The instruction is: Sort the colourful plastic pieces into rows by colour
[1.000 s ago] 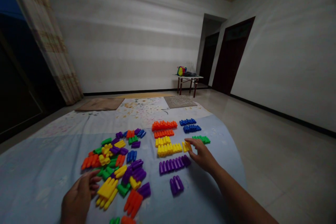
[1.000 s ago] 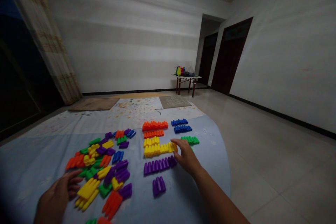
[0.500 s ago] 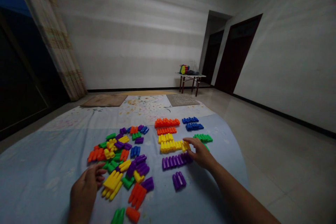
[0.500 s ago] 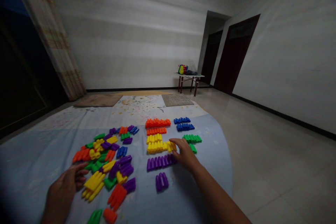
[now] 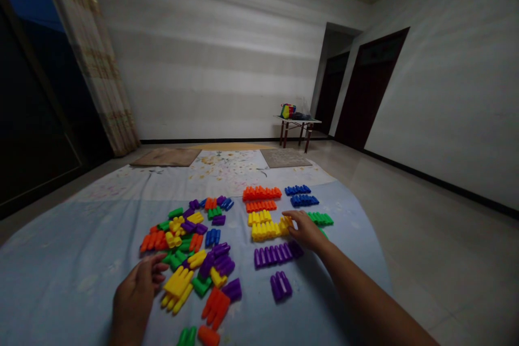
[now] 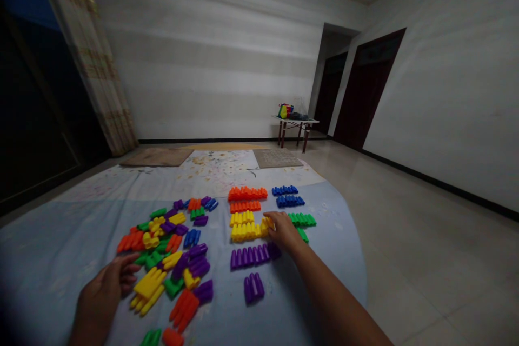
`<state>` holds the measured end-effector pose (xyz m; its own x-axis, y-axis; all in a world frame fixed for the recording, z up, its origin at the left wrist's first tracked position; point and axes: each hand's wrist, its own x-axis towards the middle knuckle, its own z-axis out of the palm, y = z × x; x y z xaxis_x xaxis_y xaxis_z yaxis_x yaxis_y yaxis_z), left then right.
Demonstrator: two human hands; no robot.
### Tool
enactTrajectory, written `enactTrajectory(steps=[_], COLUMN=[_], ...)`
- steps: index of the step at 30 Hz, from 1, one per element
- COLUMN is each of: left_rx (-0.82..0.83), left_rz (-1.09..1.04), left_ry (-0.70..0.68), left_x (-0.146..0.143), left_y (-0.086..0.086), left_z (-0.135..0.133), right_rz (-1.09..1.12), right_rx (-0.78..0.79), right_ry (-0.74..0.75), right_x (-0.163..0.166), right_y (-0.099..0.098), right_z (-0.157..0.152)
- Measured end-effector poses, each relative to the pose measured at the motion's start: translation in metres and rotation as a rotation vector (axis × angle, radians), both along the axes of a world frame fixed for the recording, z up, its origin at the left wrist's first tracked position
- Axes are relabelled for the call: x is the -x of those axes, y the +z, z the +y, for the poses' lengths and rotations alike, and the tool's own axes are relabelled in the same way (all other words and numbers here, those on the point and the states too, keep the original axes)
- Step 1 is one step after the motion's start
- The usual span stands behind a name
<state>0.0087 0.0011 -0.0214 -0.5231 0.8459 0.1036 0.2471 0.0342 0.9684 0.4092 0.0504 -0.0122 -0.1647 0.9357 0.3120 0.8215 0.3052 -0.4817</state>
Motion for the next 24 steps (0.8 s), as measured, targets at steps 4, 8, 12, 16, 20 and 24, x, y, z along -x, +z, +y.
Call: enactTrajectory(steps=[4,8,12,16,20,24], left_rx=[0.017,0.014,0.007,0.008,-0.002,0.010], left_rz=[0.004,0.018,-0.010,-0.075,-0.079,-0.077], left_ry=[-0.002,-0.010,-0.018,-0.011,-0.018,-0.016], left_x=[-0.001,0.000,0.002,0.003,0.004,0.004], left_y=[0.002,0.004,0.001,-0.003,-0.005,-0.006], left_z=[-0.001,-0.001,0.001,0.004,0.004,0.004], right_rz=[-0.037,-0.053,-0.056,-0.040,-0.008,0.043], right_rx=[-0.003,0.009,0.049,0.103,0.156,0.194], right_ry=[-0.007,-0.010,-0.026,-0.037,-0.013,0.005], right_x=[0.004,0.010,0.014,0.015,0.014,0.013], right_y=[0.005,0.012,0.009,0.001,-0.005,-0.007], right_z=[0.013,0.033,0.053,0.066,0.071,0.070])
